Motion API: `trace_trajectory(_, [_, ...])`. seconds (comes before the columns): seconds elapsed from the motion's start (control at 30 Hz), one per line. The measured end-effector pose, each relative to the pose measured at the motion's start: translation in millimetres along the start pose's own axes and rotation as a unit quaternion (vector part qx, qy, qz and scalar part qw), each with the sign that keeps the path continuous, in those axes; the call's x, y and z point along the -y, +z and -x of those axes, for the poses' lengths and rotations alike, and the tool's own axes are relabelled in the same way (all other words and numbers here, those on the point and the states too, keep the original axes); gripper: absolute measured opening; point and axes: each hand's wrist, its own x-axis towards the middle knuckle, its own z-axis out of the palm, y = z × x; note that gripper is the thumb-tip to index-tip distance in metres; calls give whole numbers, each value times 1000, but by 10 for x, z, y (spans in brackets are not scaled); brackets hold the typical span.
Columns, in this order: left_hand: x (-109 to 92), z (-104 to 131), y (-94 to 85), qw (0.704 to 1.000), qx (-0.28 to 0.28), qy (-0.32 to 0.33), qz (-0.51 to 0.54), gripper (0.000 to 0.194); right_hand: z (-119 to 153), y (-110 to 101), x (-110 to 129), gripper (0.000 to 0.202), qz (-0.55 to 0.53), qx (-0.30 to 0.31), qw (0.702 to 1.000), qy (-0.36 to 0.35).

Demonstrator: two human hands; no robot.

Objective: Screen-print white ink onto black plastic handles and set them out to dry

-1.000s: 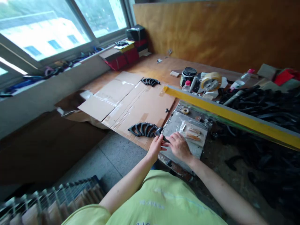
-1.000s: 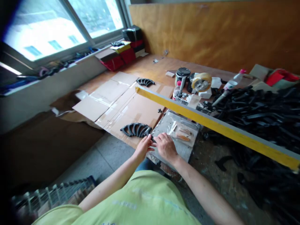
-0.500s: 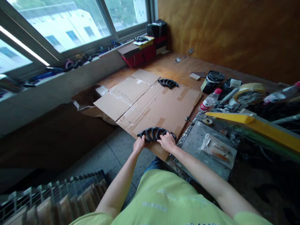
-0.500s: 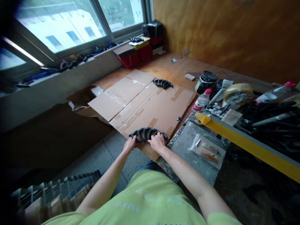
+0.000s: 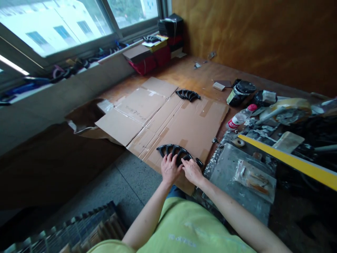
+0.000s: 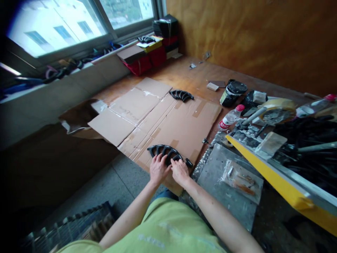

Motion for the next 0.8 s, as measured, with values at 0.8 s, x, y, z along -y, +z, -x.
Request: trace_trajectory(0.8, [-648,-3754,181,996,88,-1,-15,70,104,-223,-244,45,-248,-139,943,173])
